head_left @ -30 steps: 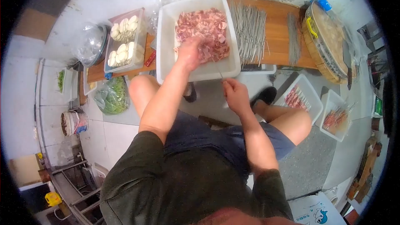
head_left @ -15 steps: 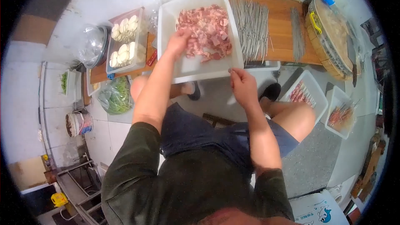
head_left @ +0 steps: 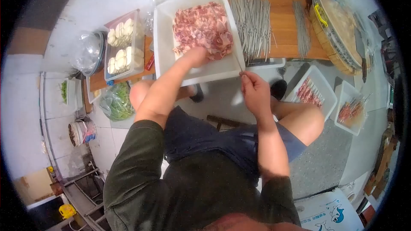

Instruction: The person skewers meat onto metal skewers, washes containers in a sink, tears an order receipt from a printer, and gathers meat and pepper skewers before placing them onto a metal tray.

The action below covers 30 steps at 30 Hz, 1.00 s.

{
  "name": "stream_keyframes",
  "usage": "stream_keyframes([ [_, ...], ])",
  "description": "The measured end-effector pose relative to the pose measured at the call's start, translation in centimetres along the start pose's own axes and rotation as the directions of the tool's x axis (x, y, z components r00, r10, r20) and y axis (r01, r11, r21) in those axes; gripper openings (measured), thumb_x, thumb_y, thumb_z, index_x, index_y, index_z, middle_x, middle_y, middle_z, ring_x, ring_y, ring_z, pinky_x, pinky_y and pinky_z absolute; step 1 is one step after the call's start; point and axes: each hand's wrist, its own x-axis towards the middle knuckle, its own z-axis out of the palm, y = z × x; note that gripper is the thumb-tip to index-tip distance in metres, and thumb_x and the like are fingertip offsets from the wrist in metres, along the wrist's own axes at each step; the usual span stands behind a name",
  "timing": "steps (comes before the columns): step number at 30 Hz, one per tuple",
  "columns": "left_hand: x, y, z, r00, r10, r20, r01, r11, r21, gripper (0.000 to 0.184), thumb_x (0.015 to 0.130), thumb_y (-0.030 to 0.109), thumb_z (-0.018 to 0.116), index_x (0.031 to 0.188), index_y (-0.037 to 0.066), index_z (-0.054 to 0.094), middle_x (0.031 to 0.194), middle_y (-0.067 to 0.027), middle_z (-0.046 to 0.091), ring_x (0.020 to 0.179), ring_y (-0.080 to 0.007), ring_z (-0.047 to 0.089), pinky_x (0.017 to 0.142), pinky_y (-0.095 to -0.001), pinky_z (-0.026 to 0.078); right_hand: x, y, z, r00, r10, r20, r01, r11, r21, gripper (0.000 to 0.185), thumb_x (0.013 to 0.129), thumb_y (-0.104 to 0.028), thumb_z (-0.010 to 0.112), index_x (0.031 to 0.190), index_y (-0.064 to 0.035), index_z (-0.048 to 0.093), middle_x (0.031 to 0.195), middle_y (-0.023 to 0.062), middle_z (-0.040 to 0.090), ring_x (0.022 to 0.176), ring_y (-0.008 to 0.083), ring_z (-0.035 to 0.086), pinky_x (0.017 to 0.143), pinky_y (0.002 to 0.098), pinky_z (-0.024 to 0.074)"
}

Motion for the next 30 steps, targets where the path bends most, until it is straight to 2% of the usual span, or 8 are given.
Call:
stream_keyframes([
  [2, -0.2, -1.7, -0.2, 0.984, 0.15, -0.093, -0.166, 0.966, -0.198, 0.019, 0.079, 0.012, 0.058, 0.096, 0.007, 0.066, 0.094, -0.0153, 0.065, 0.084, -0.0311, 0.062, 0.075, -0.0373, 0.049, -0.3, -0.5, -0.4, 1.0, 0.021, -0.016, -0.021, 1.0, 0.016, 0.024, 0.09, -0.016, 0.054, 0.103, 0.002, 0.062, 0.064, 0.0005, 0.054, 0.059, 0.0077, 0.049, 0.055, 0.0237, 0.0413],
  [5, -1.1, -2.9, -0.8, 0.978, 0.071, -0.198, -0.124, 0.954, -0.272, 0.018, 0.079, 0.009, 0.056, 0.093, 0.005, 0.066, 0.094, -0.0165, 0.065, 0.083, -0.0289, 0.062, 0.074, -0.0361, 0.049, -0.4, -0.8, -1.0, 0.998, 0.052, -0.031, -0.051, 0.998, 0.033, 0.024, 0.09, -0.016, 0.055, 0.104, 0.0022, 0.062, 0.064, 0.0004, 0.054, 0.059, 0.0074, 0.049, 0.055, 0.0236, 0.0413],
  [10, -2.2, -1.4, -3.4, 0.904, -0.287, -0.316, 0.161, 0.914, -0.372, 0.017, 0.079, 0.012, 0.054, 0.089, 0.005, 0.066, 0.087, -0.0171, 0.065, 0.083, -0.0295, 0.063, 0.075, -0.0377, 0.049, -0.1, 0.1, -0.8, 0.999, -0.008, -0.038, 0.012, 0.995, 0.096, 0.022, 0.092, -0.014, 0.053, 0.104, 0.002, 0.061, 0.06, -0.0029, 0.049, 0.052, 0.0042, 0.042, 0.047, 0.0197, 0.0343],
  [14, -1.3, -5.2, -2.6, 0.754, -0.411, -0.513, 0.292, 0.909, -0.299, 0.019, 0.078, 0.016, 0.056, 0.088, 0.004, 0.067, 0.077, -0.0187, 0.064, 0.08, -0.0306, 0.064, 0.072, -0.0397, 0.05, -0.5, -0.1, -1.7, 0.999, 0.031, -0.034, -0.03, 0.999, 0.02, 0.024, 0.09, -0.018, 0.056, 0.103, 0.002, 0.062, 0.063, 0.0001, 0.054, 0.058, 0.007, 0.047, 0.054, 0.0233, 0.0406],
  [17, -2.0, -5.9, -2.3, 0.839, -0.405, -0.364, 0.31, 0.905, -0.292, 0.023, 0.073, 0.02, 0.064, 0.09, 0.004, 0.066, 0.085, -0.019, 0.064, 0.085, -0.0333, 0.062, 0.075, -0.0402, 0.049, -0.7, 0.2, -1.8, 0.998, 0.045, -0.041, -0.043, 0.998, 0.046, 0.024, 0.09, -0.018, 0.056, 0.103, 0.0018, 0.063, 0.063, 0.0003, 0.054, 0.058, 0.0071, 0.048, 0.054, 0.0233, 0.0406],
  [18, -2.4, -6.2, -1.5, 0.837, -0.177, -0.518, 0.089, 0.978, -0.19, 0.034, 0.066, 0.02, 0.071, 0.096, 0.005, 0.065, 0.095, -0.0185, 0.063, 0.091, -0.0359, 0.059, 0.079, -0.0406, 0.048, -0.6, 0.3, -1.7, 0.998, 0.05, -0.046, -0.047, 0.998, 0.048, 0.024, 0.09, -0.018, 0.056, 0.103, 0.0018, 0.063, 0.063, 0.0004, 0.054, 0.058, 0.0072, 0.048, 0.055, 0.0232, 0.0406],
  [22, -1.9, -5.6, 1.1, 0.856, -0.056, -0.514, 0.039, 0.998, -0.043, 0.035, 0.067, 0.018, 0.07, 0.099, 0.004, 0.062, 0.099, -0.018, 0.061, 0.094, -0.0348, 0.058, 0.082, -0.0411, 0.048, -0.4, 0.3, -1.4, 0.998, 0.055, -0.014, -0.055, 0.998, 0.037, 0.024, 0.09, -0.017, 0.056, 0.103, 0.0018, 0.062, 0.063, 0.0008, 0.054, 0.058, 0.0074, 0.048, 0.055, 0.0232, 0.0408],
  [30, -1.4, -8.6, -2.0, 0.939, -0.276, -0.204, 0.187, 0.909, -0.372, 0.018, 0.079, 0.01, 0.058, 0.093, 0.001, 0.061, 0.085, -0.0135, 0.065, 0.073, -0.0267, 0.06, 0.067, -0.0356, 0.048, -0.7, 1.1, -2.1, 0.999, 0.048, -0.021, -0.047, 0.999, 0.024, 0.025, 0.09, -0.018, 0.056, 0.105, 0.002, 0.062, 0.064, 0.0009, 0.054, 0.058, 0.0076, 0.048, 0.054, 0.0234, 0.0408],
])
